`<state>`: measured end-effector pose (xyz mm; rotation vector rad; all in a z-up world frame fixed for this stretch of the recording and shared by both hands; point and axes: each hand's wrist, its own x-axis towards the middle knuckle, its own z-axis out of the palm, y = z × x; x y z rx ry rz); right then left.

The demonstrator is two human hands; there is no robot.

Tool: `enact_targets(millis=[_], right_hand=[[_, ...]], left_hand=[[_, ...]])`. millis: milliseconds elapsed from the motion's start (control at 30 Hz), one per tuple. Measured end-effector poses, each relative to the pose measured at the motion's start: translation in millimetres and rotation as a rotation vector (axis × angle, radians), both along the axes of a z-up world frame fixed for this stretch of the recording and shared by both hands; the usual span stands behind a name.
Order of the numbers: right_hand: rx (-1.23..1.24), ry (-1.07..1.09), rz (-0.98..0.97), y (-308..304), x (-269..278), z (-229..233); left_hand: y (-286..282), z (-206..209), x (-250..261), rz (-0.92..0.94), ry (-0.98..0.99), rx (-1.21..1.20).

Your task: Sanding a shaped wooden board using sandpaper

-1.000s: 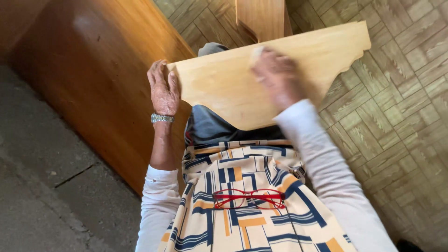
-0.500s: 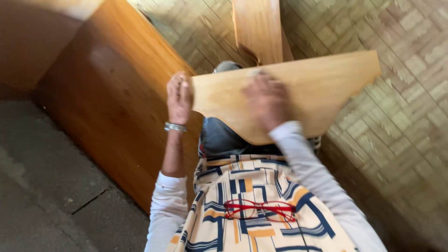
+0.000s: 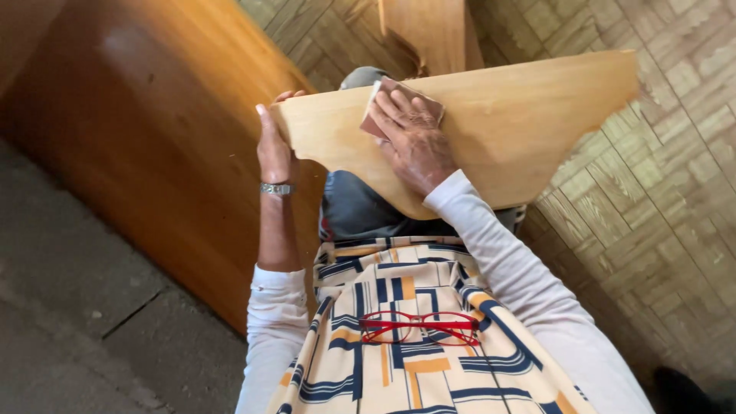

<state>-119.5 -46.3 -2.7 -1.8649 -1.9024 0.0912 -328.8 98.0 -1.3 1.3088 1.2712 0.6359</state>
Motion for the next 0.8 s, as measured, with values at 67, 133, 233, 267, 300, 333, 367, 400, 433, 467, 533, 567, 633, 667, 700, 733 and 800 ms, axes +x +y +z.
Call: enact_targets(millis=[67, 133, 233, 267, 300, 333, 367, 400, 433, 467, 533, 567, 633, 667, 700, 733, 800], right_hand=[[0.050, -0.012, -0.007, 5.8, -15.5, -3.7], [0.050, 0.025, 0.046, 30.0, -47.8, 2.9], [0.046, 0.073, 0.093, 67.0, -97.4, 2.5], [0.040, 0.076, 0.094, 79.7, -109.3, 0.5], [0.040, 0.072, 0.088, 79.5, -108.8, 1.5], [-0.011, 0.070, 0.099, 76.8, -108.6, 2.9], [-0.063, 0.068, 0.111, 74.5, -108.3, 3.9], [-0.069, 0.059, 0.094, 57.6, -96.0, 7.8], [-0.060, 0.069, 0.114, 40.7, -83.8, 11.7], [-0.055, 0.077, 0.125, 20.8, -70.5, 16.5], [-0.096, 0.055, 0.067, -26.5, -14.0, 31.1], [-0.125, 0.045, 0.035, -51.7, 12.7, 40.2], [-0.144, 0.106, -0.099, -80.8, 82.8, 36.5], [-0.147, 0.181, -0.219, -95.0, 113.5, 34.4], [-0.148, 0.181, -0.233, -113.1, 145.1, 33.6], [-0.143, 0.290, -0.406, -131.0, 179.0, 32.8], [-0.129, 0.399, -0.585, -148.3, 224.0, 24.4]], left_hand=[[1.9, -18.5, 1.0, 0.088, -0.516, -0.218], [-3.8, 1.0, 4.2, 0.119, -0.702, -0.297], [-4.4, -1.6, 1.6, 0.208, -0.935, -0.452], [-2.9, -9.1, 4.1, 0.272, -0.989, -0.534], [-2.9, 4.1, 4.8, 0.266, -0.990, -0.537], [-4.8, 17.3, 5.4, 0.280, -0.917, -0.550], [-6.4, 30.1, 6.1, 0.294, -0.843, -0.561], [-6.3, 27.6, 2.3, 0.279, -0.847, -0.575], [-5.8, 24.5, -0.9, 0.215, -0.813, -0.526], [-6.5, 20.7, -1.4, 0.144, -0.779, -0.485], [-4.0, 24.4, -12.4, -0.055, -0.422, -0.235], [-2.1, 25.2, -17.8, -0.226, -0.062, 0.046], [-7.5, 6.7, -13.8, -0.248, 0.269, 0.251], [-8.0, -0.2, -15.6, -0.252, 0.615, 0.472], [-15.6, 7.5, -6.7, -0.266, 0.611, 0.475], [-22.2, 14.9, 4.8, -0.348, 0.665, 0.643], [-33.6, 20.9, 25.9, -0.433, 0.712, 0.820]])
